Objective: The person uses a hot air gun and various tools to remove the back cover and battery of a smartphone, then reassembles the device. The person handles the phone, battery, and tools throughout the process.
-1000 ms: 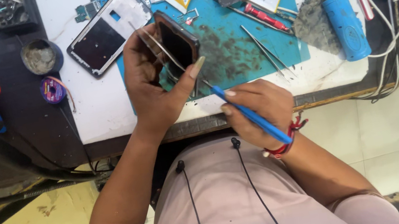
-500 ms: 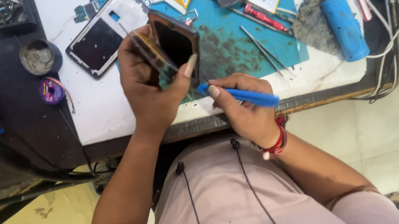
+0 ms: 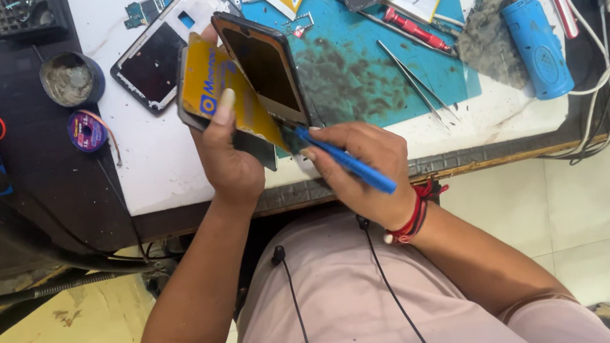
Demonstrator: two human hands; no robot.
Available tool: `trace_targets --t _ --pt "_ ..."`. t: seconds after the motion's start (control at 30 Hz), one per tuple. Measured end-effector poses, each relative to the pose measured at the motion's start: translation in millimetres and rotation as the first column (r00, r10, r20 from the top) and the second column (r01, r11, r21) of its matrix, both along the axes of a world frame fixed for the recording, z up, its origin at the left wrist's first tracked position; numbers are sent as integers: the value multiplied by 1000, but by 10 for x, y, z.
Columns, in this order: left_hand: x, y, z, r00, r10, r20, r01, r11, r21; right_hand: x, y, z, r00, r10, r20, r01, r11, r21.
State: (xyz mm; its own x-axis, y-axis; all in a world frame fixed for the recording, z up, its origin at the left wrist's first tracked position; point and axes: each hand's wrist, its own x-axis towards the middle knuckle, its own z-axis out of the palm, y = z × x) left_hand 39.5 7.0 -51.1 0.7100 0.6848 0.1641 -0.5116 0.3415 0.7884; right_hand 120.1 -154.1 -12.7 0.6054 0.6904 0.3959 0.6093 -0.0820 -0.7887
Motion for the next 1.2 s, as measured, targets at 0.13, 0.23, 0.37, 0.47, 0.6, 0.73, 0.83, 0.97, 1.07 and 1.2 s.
trace_targets --t 0.13,0.23,0.37,0.47,0.6,0.73,0.83,0.97,1.07,1.2 --pt "16 -5 22 975 -94 199 151 945 -292 -102 48 39 998 50 27 -51 999 9" --pt "26 -20 24 995 -34 99 36 999 -24 -167 65 13 998 38 -48 -39 999 -24" --pt "19 -10 17 999 47 -25 -46 998 47 -112 22 -26 978 85 -189 -71 994 81" --pt "13 4 -2 997 63 -41 -68 989 -133 -67 -44 0 989 96 -111 -75 980 186" --pt "-1 -123 -60 994 107 34 -92 950 -300 -39 -92 68 999 51 8 -51 997 63" --pt "32 -265 -132 992 106 -74 -124 946 -301 91 -89 84 970 157 187 -118 972 -202" --pt "2 -217 -151 1000 10 -29 -17 968 -252 231 -123 66 921 129 367 -83 987 -140" --pt "-189 -167 -111 957 146 -249 -55 939 339 359 -219 42 872 81 483 -36 994 -102" --pt "-251 -180 -101 960 171 -223 -83 930 358 377 -268 34 841 99 531 -71 995 -74" --pt "-302 -194 -71 955 127 -268 -55 964 261 408 -272 17 841 81 534 -62 997 -53"
